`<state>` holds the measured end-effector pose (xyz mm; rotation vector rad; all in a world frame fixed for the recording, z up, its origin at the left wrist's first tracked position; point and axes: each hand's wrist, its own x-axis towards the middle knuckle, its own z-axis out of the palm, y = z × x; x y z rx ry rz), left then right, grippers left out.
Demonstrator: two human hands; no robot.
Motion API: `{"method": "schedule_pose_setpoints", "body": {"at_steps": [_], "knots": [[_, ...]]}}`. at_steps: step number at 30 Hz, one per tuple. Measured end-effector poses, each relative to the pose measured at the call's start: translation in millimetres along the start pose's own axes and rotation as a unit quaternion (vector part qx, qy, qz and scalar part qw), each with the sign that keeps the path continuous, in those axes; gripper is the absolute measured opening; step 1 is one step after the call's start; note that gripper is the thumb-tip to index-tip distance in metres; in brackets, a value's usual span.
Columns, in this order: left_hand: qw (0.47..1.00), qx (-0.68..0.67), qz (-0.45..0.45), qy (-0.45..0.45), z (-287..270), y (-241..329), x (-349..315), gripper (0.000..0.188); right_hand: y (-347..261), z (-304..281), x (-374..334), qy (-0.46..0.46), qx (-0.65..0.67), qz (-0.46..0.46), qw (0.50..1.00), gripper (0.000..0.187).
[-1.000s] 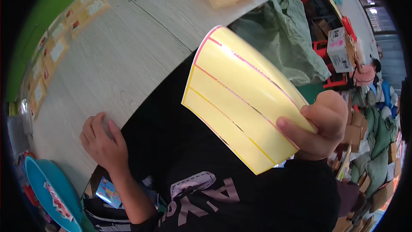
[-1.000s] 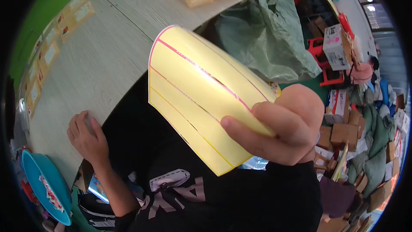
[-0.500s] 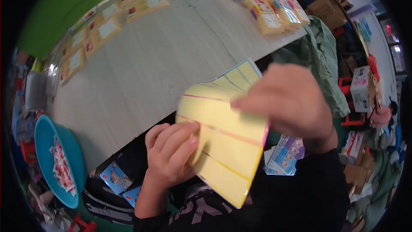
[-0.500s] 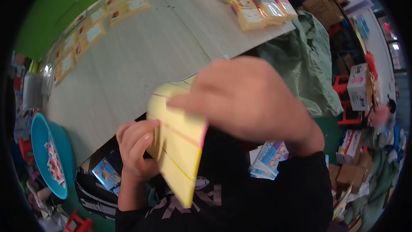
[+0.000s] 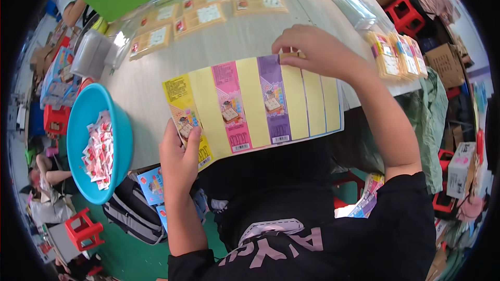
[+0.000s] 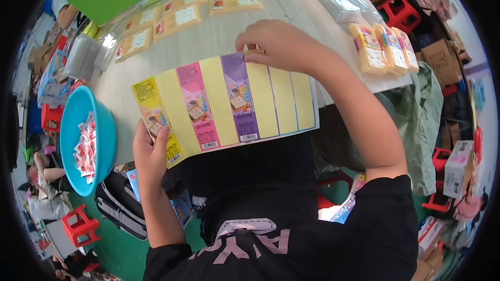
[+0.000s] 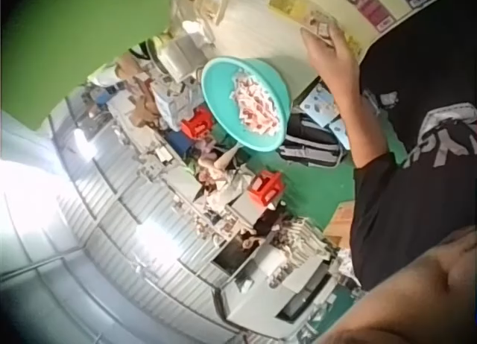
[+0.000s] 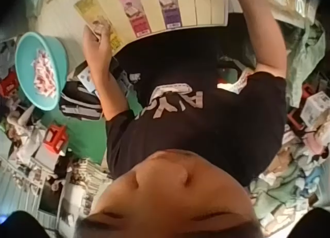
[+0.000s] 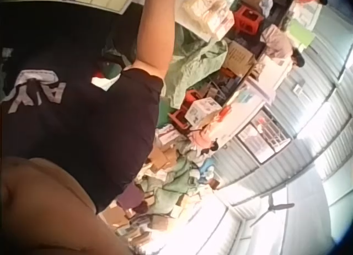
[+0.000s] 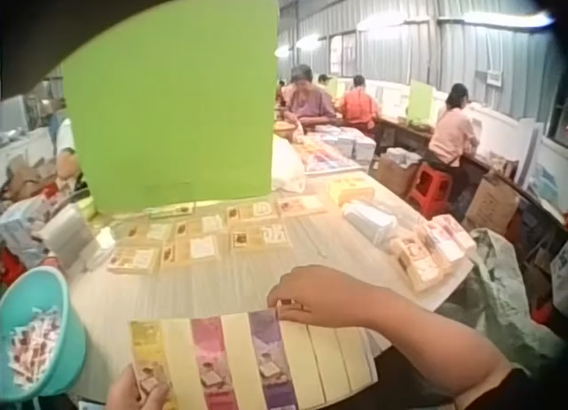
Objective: Packaging marshmallow trays with decorative paper labels.
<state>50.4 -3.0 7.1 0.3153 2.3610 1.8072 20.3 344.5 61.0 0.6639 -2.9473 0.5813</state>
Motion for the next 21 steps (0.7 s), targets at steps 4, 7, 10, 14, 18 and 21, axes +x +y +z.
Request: {"method": "schedule_pose_setpoints", "body": {"at_steps": [4, 7, 10, 14, 18, 21], "knots": [[0.963, 0.252, -0.055, 0.081, 2, 27, 4, 0.048, 10, 38, 15, 0.012, -0.020, -0.055, 0.998, 0.017], [0.891, 0.399, 0.179, 0.123, 2, 18, 9, 0.058, 11, 57, 24, 0.015, -0.035, -0.065, 0.997, 0.017], [0.877, 0.427, 0.221, -0.024, 9, 33, 15, 0.063, 0, 61, 27, 0.014, -0.022, -0.039, 0.999, 0.019], [0.857, 0.425, 0.278, -0.084, 34, 33, 44, 0.060, -9, 59, 29, -0.009, -0.011, -0.017, 1.000, 0.027], [0.825, 0.436, 0.316, -0.171, 46, 25, 81, 0.047, 0, 63, 37, 0.004, 0.006, -0.035, 0.999, 0.030], [0.826, 0.431, 0.283, -0.227, 45, 28, 113, 0.038, 5, 56, 58, 0.003, 0.025, -0.060, 0.998, 0.025]]}}
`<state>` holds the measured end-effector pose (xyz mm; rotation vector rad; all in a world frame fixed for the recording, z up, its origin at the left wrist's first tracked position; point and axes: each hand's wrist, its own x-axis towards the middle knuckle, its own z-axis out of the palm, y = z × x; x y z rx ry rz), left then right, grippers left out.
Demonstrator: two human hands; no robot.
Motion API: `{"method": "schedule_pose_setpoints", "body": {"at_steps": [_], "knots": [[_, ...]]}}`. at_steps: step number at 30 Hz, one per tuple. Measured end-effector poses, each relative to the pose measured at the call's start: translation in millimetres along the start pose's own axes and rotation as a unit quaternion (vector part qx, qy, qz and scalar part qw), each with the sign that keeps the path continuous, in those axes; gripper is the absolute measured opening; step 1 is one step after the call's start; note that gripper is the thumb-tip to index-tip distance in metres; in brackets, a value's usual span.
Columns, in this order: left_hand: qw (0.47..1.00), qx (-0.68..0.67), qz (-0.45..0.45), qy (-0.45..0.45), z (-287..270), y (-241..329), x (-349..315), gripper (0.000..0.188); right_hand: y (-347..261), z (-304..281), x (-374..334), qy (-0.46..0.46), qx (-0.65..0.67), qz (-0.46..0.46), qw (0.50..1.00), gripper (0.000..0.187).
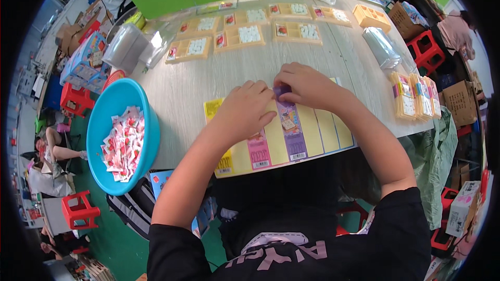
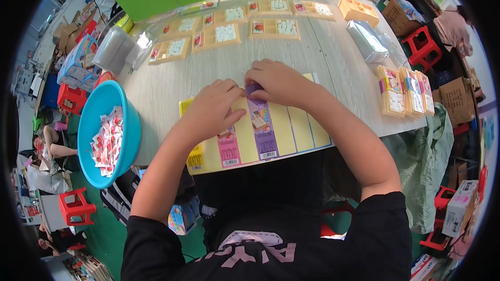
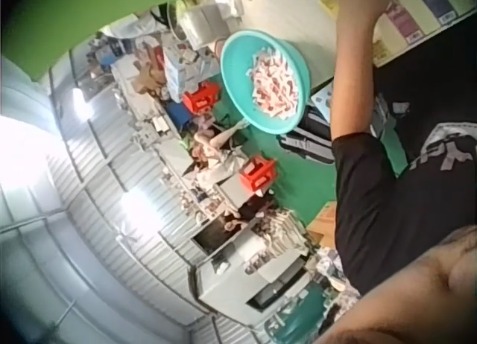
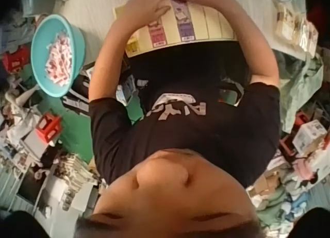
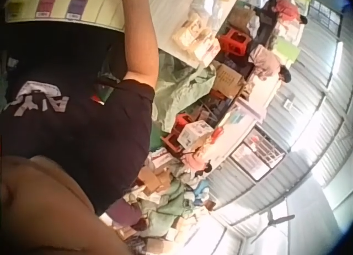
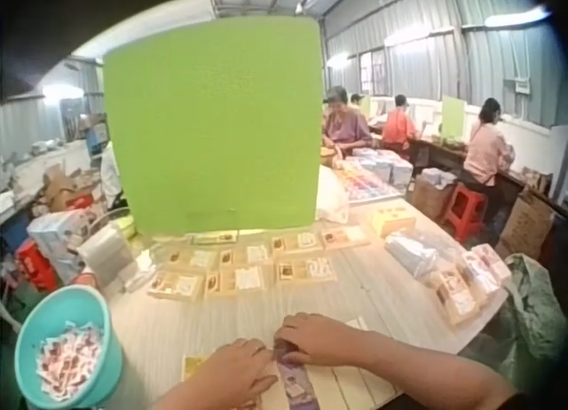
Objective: Packaging marshmallow trays with decorative paper labels.
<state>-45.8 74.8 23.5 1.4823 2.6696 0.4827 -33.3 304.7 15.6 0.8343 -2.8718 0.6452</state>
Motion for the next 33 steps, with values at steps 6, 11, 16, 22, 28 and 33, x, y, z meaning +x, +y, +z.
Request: {"method": "schedule_pose_setpoints", "body": {"at_steps": [6, 11, 16, 22, 28, 33], "knots": [[0.995, -0.085, -0.041, -0.041, -13, -33, 40, 0.025, 9, -4, 38, -0.072, 0.032, -0.037, 0.996, 0.019], [0.984, -0.146, -0.075, -0.075, -5, -58, 53, 0.019, 19, 3, 28, -0.006, 0.054, -0.032, 0.998, 0.023], [0.980, -0.197, -0.016, -0.003, 2, -69, 49, 0.019, 18, 6, 30, 0.026, 0.019, -0.047, 0.998, 0.024], [0.970, -0.234, -0.055, -0.030, -6, -61, 53, 0.025, 22, 3, 28, 0.025, 0.024, -0.048, 0.998, 0.023], [0.972, -0.226, -0.057, -0.034, -5, -67, 46, 0.030, 19, 6, 29, 0.012, 0.030, -0.035, 0.999, 0.023], [0.966, -0.229, -0.113, -0.033, -9, -60, 46, 0.028, 18, 7, 27, 0.044, 0.034, -0.018, 0.998, 0.024]]}}
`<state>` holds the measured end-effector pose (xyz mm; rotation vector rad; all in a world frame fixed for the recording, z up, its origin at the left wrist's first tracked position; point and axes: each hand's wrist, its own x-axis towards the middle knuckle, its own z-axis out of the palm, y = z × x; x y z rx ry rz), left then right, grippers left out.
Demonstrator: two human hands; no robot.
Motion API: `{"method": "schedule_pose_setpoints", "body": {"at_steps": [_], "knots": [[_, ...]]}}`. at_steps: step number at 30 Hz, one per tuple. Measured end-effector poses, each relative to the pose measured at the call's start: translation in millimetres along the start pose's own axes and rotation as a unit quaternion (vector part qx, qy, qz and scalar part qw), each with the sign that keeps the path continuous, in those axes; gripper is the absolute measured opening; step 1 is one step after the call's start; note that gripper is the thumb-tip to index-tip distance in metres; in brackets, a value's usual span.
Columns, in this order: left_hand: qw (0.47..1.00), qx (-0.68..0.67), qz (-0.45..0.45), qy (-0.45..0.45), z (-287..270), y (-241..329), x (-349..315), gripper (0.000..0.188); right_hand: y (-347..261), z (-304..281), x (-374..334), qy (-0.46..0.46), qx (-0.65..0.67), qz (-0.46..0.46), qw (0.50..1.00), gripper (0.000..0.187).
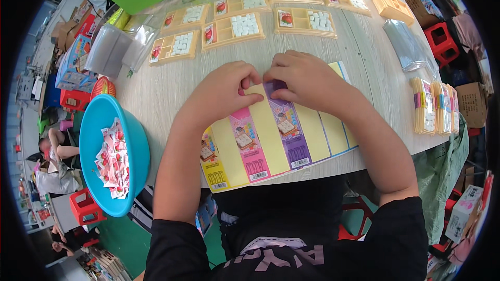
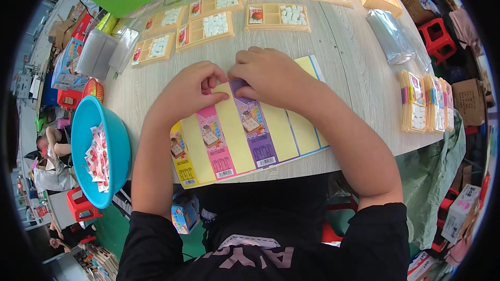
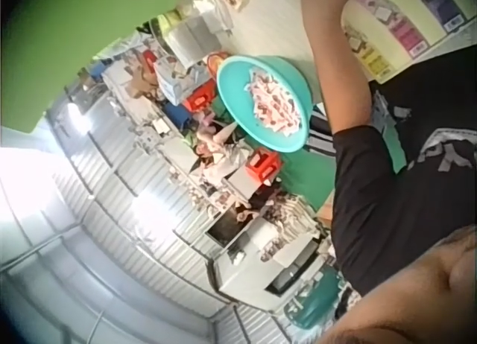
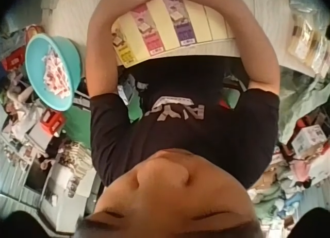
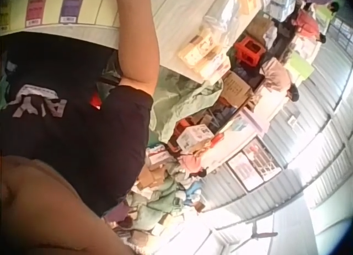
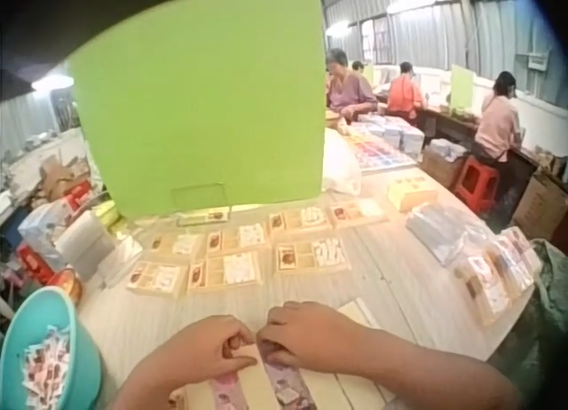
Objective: Packaging marshmallow trays with decorative paper labels.
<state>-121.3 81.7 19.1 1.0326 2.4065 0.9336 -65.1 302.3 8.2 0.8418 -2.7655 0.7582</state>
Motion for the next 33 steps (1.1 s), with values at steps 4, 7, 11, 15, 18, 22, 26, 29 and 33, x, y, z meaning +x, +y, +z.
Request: {"method": "schedule_pose_setpoints", "body": {"at_steps": [4, 7, 11, 15, 18, 22, 26, 29, 33], "knots": [[0.999, 0.048, -0.010, 0.010, 1, -8, -3, 0.025, -1, 0, 1, -0.032, -0.021, 0.001, 0.999, 0.026], [0.999, 0.043, -0.005, 0.007, 1, -6, -2, 0.025, -1, -1, 1, -0.034, -0.020, -0.004, 0.999, 0.026], [0.999, 0.031, -0.016, 0.006, 1, -5, -2, 0.025, -3, -3, 3, -0.047, -0.021, -0.005, 0.999, 0.023], [0.999, 0.034, -0.009, 0.008, 1, -6, -1, 0.025, -1, -3, 2, -0.050, -0.005, -0.001, 0.999, 0.021], [0.999, 0.035, -0.001, 0.011, 2, -6, -1, 0.024, -1, -3, 2, -0.030, 0.001, -0.010, 0.999, 0.018], [0.999, 0.039, 0.020, 0.014, 2, -8, 0, 0.022, -1, -13, 1, -0.033, -0.016, -0.048, 0.998, 0.016], [0.998, 0.042, 0.040, 0.022, -1, -9, -5, 0.023, -9, -48, -4, -0.138, 0.124, -0.008, 0.983, 0.015], [0.998, 0.054, 0.029, 0.015, 0, -10, -4, 0.023, 2, -70, -9, -0.092, 0.155, -0.050, 0.982, 0.017], [0.997, 0.060, 0.047, 0.011, 0, -10, -4, 0.023, 5, -49, -6, -0.002, 0.087, 0.008, 0.996, 0.023]]}}
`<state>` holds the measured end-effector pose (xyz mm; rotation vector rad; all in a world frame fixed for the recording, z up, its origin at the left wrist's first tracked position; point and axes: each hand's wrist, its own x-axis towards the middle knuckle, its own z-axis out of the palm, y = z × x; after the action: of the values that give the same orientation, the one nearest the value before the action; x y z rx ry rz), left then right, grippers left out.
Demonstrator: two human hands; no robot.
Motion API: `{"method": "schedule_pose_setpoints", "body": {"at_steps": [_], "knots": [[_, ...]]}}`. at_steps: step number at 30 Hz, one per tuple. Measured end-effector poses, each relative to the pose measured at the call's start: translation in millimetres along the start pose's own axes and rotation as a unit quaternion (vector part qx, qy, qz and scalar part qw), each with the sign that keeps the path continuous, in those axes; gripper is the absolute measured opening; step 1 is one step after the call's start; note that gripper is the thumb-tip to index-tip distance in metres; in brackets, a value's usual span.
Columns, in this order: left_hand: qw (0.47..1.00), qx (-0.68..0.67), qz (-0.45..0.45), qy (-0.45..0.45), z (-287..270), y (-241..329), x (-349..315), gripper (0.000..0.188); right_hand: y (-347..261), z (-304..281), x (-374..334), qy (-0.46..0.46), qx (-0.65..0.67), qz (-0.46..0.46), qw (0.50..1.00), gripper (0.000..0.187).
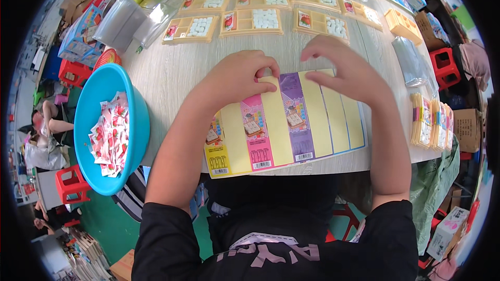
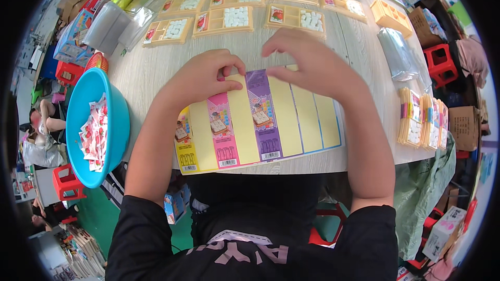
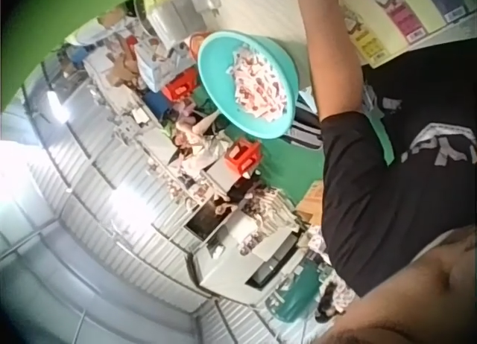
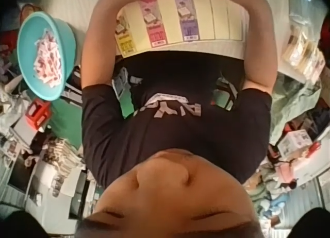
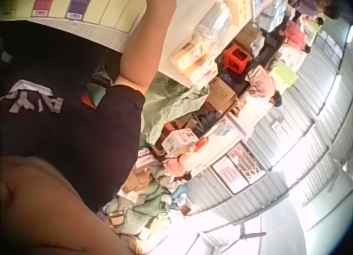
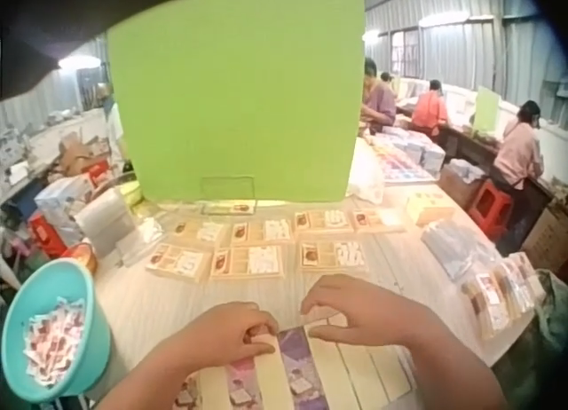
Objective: Packaging marshmallow trays with decorative paper labels.
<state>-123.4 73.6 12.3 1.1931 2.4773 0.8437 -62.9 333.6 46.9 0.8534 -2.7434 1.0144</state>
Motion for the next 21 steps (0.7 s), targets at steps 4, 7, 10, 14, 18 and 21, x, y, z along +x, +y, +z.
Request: {"method": "schedule_pose_setpoints", "body": {"at_steps": [4, 7, 10, 14, 18, 21], "knots": [[1.000, -0.014, -0.005, 0.008, 1, 1, 1, 0.023, 8, 37, 5, -0.052, -0.110, -0.008, 0.993, 0.028], [1.000, -0.020, -0.014, 0.010, 1, 2, 3, 0.023, 8, 38, 10, -0.060, -0.088, -0.010, 0.994, 0.020], [1.000, -0.021, -0.009, 0.008, 4, 4, 6, 0.023, 8, 33, 8, -0.062, -0.101, -0.016, 0.993, 0.010], [0.999, -0.024, -0.022, 0.004, 3, 2, 5, 0.023, -1, 20, 0, -0.074, -0.048, -0.045, 0.995, 0.007], [1.000, -0.006, -0.007, 0.001, 1, 0, -2, 0.023, -27, -37, -15, -0.186, 0.215, -0.095, 0.954, 0.012], [1.000, -0.006, 0.018, 0.002, 2, 2, 4, 0.024, -15, -94, -39, -0.260, 0.392, -0.223, 0.854, 0.018]]}}
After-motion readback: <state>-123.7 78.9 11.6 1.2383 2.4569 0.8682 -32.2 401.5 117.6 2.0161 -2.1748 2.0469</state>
